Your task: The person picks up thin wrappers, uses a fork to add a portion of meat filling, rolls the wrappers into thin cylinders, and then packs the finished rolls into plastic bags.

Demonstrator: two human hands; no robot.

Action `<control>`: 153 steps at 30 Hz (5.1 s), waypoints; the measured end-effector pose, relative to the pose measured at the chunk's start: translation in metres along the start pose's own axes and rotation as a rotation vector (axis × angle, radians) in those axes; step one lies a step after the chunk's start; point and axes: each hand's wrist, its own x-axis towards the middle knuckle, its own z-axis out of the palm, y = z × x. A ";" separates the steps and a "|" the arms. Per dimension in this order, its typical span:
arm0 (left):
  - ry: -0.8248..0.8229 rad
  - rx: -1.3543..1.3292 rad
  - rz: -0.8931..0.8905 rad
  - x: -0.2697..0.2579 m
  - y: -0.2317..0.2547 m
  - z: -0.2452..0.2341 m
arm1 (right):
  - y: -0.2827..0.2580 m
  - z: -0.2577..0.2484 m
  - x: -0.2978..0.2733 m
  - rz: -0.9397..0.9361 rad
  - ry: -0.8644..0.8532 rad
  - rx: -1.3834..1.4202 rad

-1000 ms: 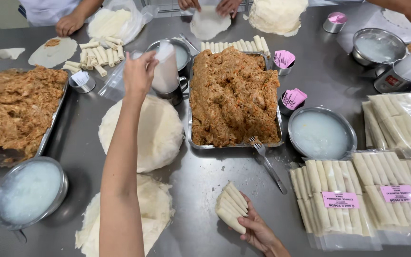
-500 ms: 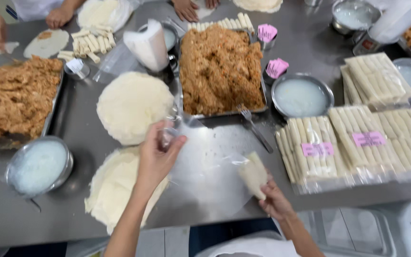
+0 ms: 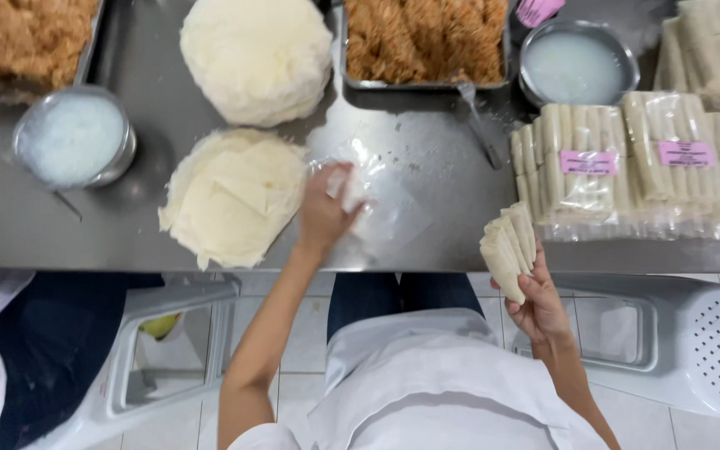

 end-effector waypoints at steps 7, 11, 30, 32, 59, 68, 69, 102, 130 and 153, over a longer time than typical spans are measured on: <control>-0.318 0.092 0.171 -0.123 0.085 -0.005 | 0.013 0.026 0.013 0.156 0.022 -0.008; -0.509 -0.002 -0.043 -0.126 0.076 -0.014 | 0.029 0.042 0.012 0.279 0.072 -0.149; -0.309 -0.260 -0.561 -0.068 0.074 0.035 | 0.049 0.104 0.055 0.713 0.269 -0.231; -0.312 -0.258 -0.532 -0.062 0.077 0.027 | 0.053 0.112 0.056 0.757 0.246 -0.216; -0.356 -0.043 -0.369 -0.068 0.081 0.027 | 0.066 0.079 0.059 0.519 0.284 -0.342; -0.062 -0.143 -0.441 -0.073 0.108 0.027 | 0.072 0.149 0.058 0.299 0.482 -0.414; 0.008 -0.101 -0.384 -0.080 0.111 0.034 | 0.076 0.148 0.055 0.305 0.478 -0.453; -0.150 -0.028 -0.173 -0.016 0.116 0.020 | 0.090 0.136 0.093 0.169 0.282 -0.644; 0.033 -0.073 -0.152 -0.036 0.172 -0.001 | 0.083 0.217 0.102 -0.060 0.467 -0.493; -0.515 0.005 -0.380 -0.023 0.052 0.036 | 0.071 0.064 0.108 -0.201 0.056 -1.841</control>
